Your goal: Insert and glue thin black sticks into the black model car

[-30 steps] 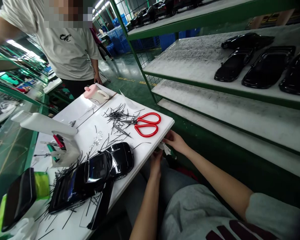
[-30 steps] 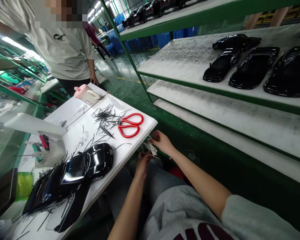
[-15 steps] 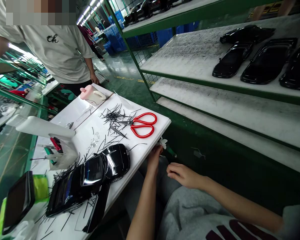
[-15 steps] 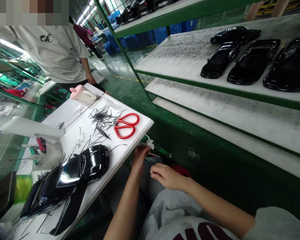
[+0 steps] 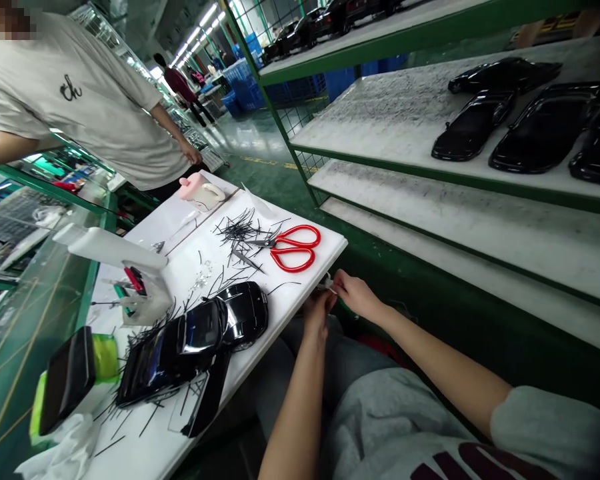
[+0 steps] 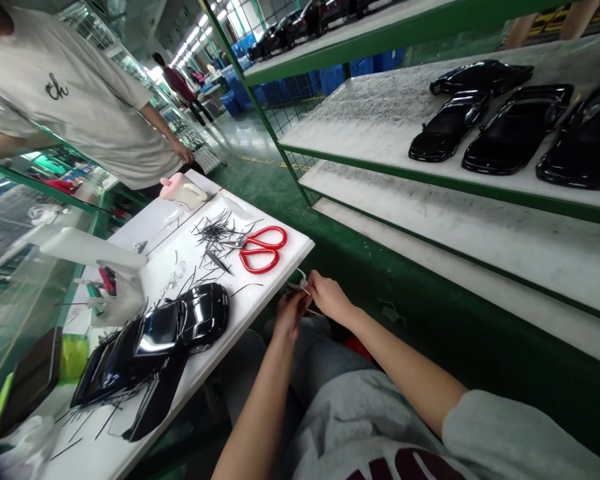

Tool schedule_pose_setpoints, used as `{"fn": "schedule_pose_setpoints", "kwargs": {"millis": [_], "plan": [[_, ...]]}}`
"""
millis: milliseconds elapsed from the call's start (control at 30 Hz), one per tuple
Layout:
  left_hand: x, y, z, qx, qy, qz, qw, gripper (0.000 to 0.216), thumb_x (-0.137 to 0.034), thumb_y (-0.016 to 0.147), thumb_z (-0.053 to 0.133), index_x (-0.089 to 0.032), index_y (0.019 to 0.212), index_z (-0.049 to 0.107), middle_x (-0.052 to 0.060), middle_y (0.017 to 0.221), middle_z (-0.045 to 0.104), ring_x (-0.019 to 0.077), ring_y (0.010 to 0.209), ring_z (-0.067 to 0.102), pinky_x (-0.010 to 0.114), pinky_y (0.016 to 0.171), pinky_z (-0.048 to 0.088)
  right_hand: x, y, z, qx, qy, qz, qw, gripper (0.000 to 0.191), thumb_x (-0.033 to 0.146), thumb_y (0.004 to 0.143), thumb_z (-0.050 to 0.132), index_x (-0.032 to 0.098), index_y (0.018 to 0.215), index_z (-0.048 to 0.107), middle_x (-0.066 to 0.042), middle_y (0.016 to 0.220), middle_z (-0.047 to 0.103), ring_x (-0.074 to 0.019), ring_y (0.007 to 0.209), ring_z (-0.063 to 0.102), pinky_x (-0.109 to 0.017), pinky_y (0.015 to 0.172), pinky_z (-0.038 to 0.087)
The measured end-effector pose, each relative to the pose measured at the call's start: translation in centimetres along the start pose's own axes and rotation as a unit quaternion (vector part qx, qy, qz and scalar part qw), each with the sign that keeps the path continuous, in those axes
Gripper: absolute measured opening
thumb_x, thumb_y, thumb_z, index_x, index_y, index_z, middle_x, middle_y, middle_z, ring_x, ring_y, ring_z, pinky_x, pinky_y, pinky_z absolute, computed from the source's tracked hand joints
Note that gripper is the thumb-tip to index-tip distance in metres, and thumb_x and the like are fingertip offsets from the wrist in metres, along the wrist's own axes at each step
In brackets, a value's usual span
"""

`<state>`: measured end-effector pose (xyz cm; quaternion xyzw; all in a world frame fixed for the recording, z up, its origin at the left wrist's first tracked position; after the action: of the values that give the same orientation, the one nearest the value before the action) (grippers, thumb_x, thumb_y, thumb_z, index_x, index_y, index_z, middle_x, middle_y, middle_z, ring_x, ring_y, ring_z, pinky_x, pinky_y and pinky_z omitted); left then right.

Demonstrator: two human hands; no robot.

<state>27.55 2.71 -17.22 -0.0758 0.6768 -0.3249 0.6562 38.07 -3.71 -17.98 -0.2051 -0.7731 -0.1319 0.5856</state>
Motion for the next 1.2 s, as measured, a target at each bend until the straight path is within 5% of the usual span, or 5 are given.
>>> {"fn": "schedule_pose_setpoints", "kwargs": {"millis": [400,567,733,933,1200], "plan": [[0.9,-0.9,-0.9,-0.023,0.034,0.12,0.992,0.023,-0.03,0.095,0.065,-0.013,0.111,0.063,0.006,0.105,0.066,0.0185,0.091,0.066,0.037,0.08,0.059,0.4,-4.6,1.3,0.019,0.111,-0.011,0.994,0.023,0.038,0.101,0.045,0.018,0.093,0.054,0.008,0.058,0.048,-0.0102,0.052,0.05,-0.024,0.053,0.041],[1.3,0.3,-0.9,-0.023,0.058,0.136,0.989,0.028,-0.033,0.096,0.063,-0.014,0.115,0.062,0.008,0.111,0.065,0.0195,0.094,0.066,0.038,0.081,0.058,-0.8,-3.6,0.3,0.001,0.022,-0.014,1.0,0.019,0.034,0.095,0.055,0.018,0.085,0.058,0.008,0.057,0.045,-0.0101,0.05,0.045,-0.024,0.053,0.037],[2.2,0.4,-0.2,-0.008,0.062,0.145,0.988,0.025,-0.032,0.095,0.064,-0.013,0.112,0.062,0.007,0.108,0.065,0.0187,0.091,0.066,0.037,0.08,0.058,0.8,-2.7,-1.0,-0.089,-0.106,-0.052,0.989,0.013,0.024,0.092,0.051,0.02,0.088,0.063,0.0,0.077,0.053,-0.0153,0.068,0.053,-0.028,0.064,0.04],[5.1,-1.1,-1.3,0.006,0.061,0.13,0.99,0.02,-0.03,0.095,0.065,-0.012,0.106,0.063,0.005,0.101,0.066,0.0173,0.087,0.066,0.036,0.078,0.058,2.5,-1.2,0.8,-0.109,-0.213,-0.107,0.965,0.007,0.025,0.092,0.06,0.02,0.09,0.063,-0.008,0.094,0.063,-0.0244,0.092,0.06,-0.033,0.078,0.047],[8.9,-2.7,-2.7,0.021,0.062,0.09,0.994,0.022,-0.03,0.095,0.064,-0.013,0.109,0.063,0.006,0.103,0.066,0.0178,0.089,0.066,0.037,0.08,0.058,1.4,-0.9,1.1,-0.125,-0.289,-0.089,0.945,0.012,0.026,0.095,0.056,0.017,0.089,0.062,-0.009,0.092,0.064,-0.024,0.088,0.061,-0.032,0.075,0.046]]}}
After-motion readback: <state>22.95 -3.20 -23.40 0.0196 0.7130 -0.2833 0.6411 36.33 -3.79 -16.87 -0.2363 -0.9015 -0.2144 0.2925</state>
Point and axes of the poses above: each hand's wrist, its own y-axis towards the middle knuckle, its own z-axis out of the palm, x = y × z, the point moved 2 cm from there along y, towards the middle knuckle
